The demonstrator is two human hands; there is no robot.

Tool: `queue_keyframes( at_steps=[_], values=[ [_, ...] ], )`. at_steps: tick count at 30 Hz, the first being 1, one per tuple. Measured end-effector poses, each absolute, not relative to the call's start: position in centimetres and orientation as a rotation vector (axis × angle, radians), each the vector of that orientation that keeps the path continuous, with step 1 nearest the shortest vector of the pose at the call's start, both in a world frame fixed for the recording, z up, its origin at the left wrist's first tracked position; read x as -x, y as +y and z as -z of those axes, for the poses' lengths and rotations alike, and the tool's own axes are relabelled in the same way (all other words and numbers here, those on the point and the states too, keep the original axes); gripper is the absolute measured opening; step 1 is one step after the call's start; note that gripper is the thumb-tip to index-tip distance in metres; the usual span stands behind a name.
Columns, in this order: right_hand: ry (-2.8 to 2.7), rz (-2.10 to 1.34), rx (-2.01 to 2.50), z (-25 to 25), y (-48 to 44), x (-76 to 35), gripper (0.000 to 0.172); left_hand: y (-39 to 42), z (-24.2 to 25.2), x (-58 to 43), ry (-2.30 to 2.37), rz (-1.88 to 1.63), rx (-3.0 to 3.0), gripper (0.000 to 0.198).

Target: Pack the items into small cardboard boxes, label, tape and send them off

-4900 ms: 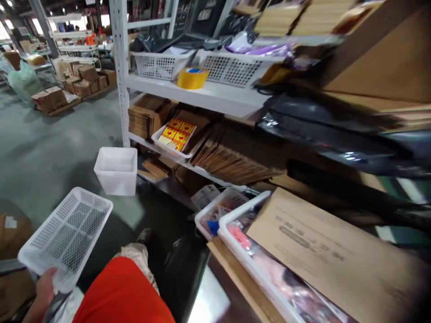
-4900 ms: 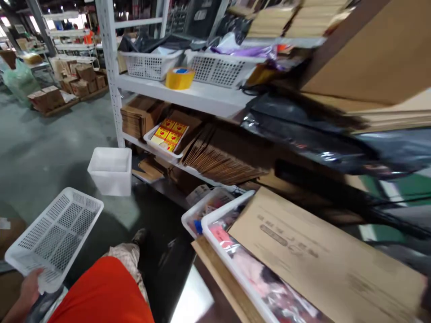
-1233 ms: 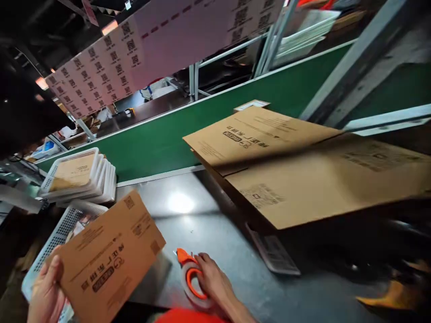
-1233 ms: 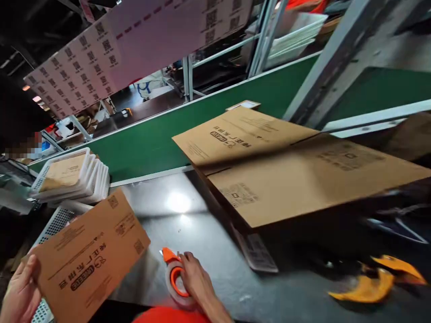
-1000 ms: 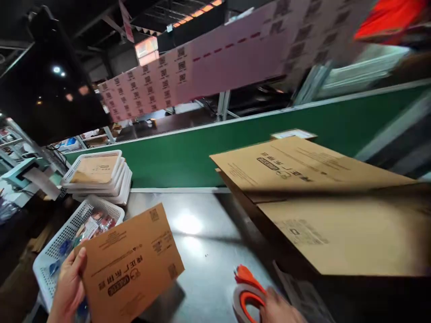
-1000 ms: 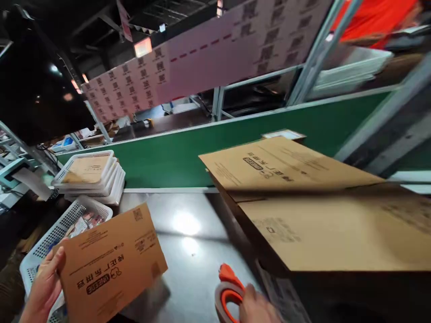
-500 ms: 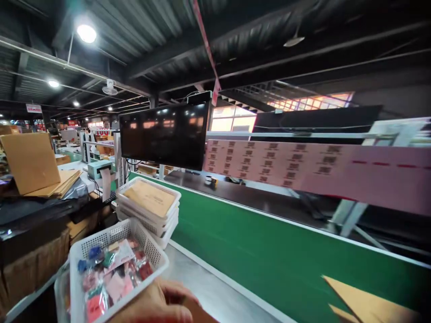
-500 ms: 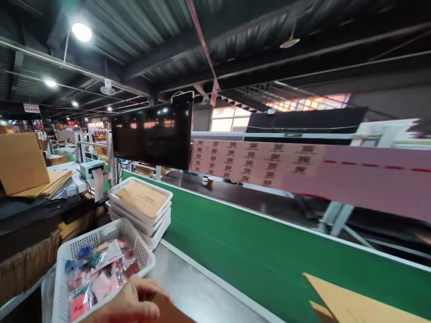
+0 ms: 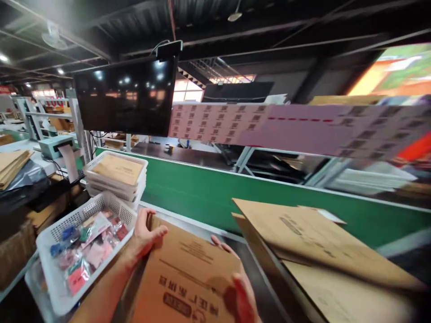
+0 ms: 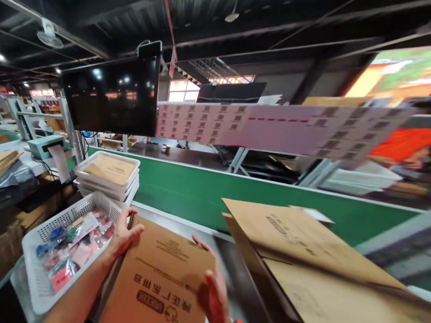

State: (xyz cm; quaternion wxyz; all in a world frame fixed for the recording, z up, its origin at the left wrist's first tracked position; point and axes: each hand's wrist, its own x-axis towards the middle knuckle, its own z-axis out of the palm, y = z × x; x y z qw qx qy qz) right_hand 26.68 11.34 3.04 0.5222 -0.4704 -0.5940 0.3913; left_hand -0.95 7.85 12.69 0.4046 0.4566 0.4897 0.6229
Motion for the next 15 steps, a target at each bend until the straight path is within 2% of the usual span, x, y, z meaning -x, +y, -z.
queue_keyframes(
  at_steps=[3, 7, 10, 12, 15],
  values=[
    [-1.369, -1.053, 1.195, 0.0, 9.6, -27.0, 0.095, 7.7, -9.4, 0.8, 1.464, -1.571, -1.209, 0.086],
    [-1.356, -1.290, 1.362, 2.0, 9.5, -28.1, 0.095, 6.8, -6.2, 1.3, 1.260, -1.327, -1.304, 0.084],
    [-1.276, -1.585, 1.450, 2.0, 10.1, -28.3, 0.096, 6.7, -5.8, 1.6, 1.346, -1.203, -1.185, 0.067],
    [-1.218, -1.604, 1.452, 2.0, 10.2, -28.0, 0.084, 6.8, -6.1, 1.4, 1.448, -1.220, -1.073, 0.058],
    [-1.062, -1.488, 1.403, 1.4, 9.5, -27.7, 0.072, 6.3, -6.5, 0.7, 1.501, -1.199, -0.977, 0.059]
  ],
)
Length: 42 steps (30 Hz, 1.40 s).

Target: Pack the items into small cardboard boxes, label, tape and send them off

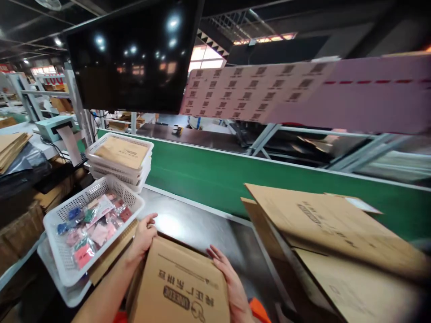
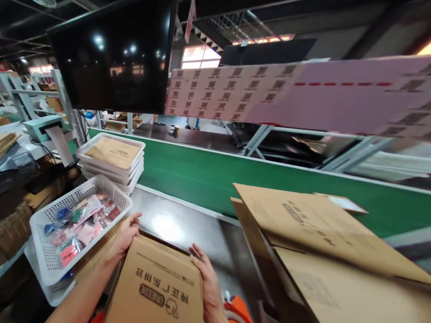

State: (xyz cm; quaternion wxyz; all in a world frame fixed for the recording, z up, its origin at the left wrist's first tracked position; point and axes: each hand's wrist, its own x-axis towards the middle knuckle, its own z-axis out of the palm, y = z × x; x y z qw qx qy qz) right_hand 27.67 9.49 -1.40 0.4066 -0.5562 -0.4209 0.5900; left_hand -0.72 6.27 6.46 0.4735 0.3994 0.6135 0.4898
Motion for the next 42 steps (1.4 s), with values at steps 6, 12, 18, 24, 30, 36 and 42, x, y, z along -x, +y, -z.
queue_keyframes(
  at_steps=[6, 12, 18, 24, 30, 36, 42],
  values=[
    [-1.344, -1.364, 1.268, -3.7, 6.6, -28.8, 0.049, 3.5, -8.1, 0.4, 1.433, -0.999, -1.114, 0.049],
    [-1.677, -0.622, 1.005, 0.8, 4.0, -30.0, 0.051, 4.5, -3.8, -0.1, 1.408, -1.153, -1.737, 0.049],
    [-1.930, -0.411, 1.063, 10.0, -2.5, -32.3, 0.067, 0.4, 6.1, 2.5, 1.404, -0.976, -1.917, 0.044],
    [-1.305, -0.559, 2.332, 10.4, 0.7, -39.8, 0.050, -0.5, 7.9, 1.4, 1.311, -0.949, -1.984, 0.043],
    [-1.337, -0.789, 2.495, 7.7, 2.2, -42.8, 0.031, 1.3, 8.7, -2.2, 1.114, -1.070, -2.082, 0.047],
    [-1.734, -0.550, 1.728, -1.3, -0.4, -42.9, 0.063, 1.2, 9.0, -2.3, 1.077, -1.135, -2.179, 0.053],
    [-2.457, -0.224, 1.104, -4.2, -2.0, -34.9, 0.076, 1.4, 8.5, -2.1, 1.128, -1.086, -2.203, 0.047]
  ],
)
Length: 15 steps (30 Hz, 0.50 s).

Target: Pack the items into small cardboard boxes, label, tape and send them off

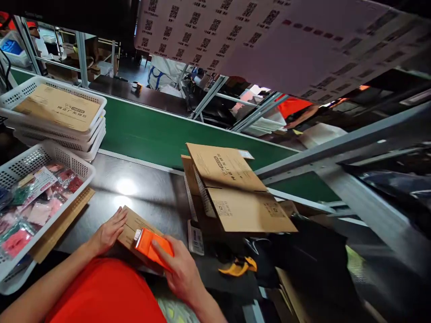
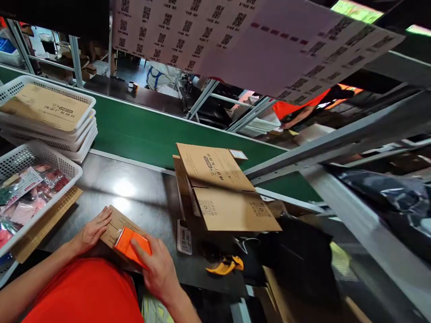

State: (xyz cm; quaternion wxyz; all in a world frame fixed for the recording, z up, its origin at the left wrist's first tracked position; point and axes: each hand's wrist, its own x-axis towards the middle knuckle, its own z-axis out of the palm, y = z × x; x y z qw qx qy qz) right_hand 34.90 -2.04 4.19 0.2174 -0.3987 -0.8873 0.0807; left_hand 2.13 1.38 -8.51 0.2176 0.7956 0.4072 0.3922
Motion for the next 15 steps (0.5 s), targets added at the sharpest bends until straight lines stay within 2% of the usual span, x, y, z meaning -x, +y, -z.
queue_keyframes(
  at_steps=[4, 7, 12, 15],
  values=[
    [-2.460, -0.116, 1.116, -2.8, -2.0, -34.3, 0.079, 0.1, 6.2, -3.2, 1.290, -1.069, -2.061, 0.039],
    [-2.445, -0.134, 1.088, -2.3, -2.0, -35.3, 0.076, -1.2, 3.4, -5.5, 1.416, -1.159, -1.619, 0.035],
    [-2.460, -0.128, 1.066, -2.7, -2.2, -35.3, 0.078, -1.4, -0.3, -9.7, 1.070, -0.834, -0.523, 0.054],
    [-2.502, -0.120, 1.055, -3.0, -2.1, -35.2, 0.082, -0.9, -0.8, -11.0, 0.934, -0.813, -0.349, 0.051]
  ],
)
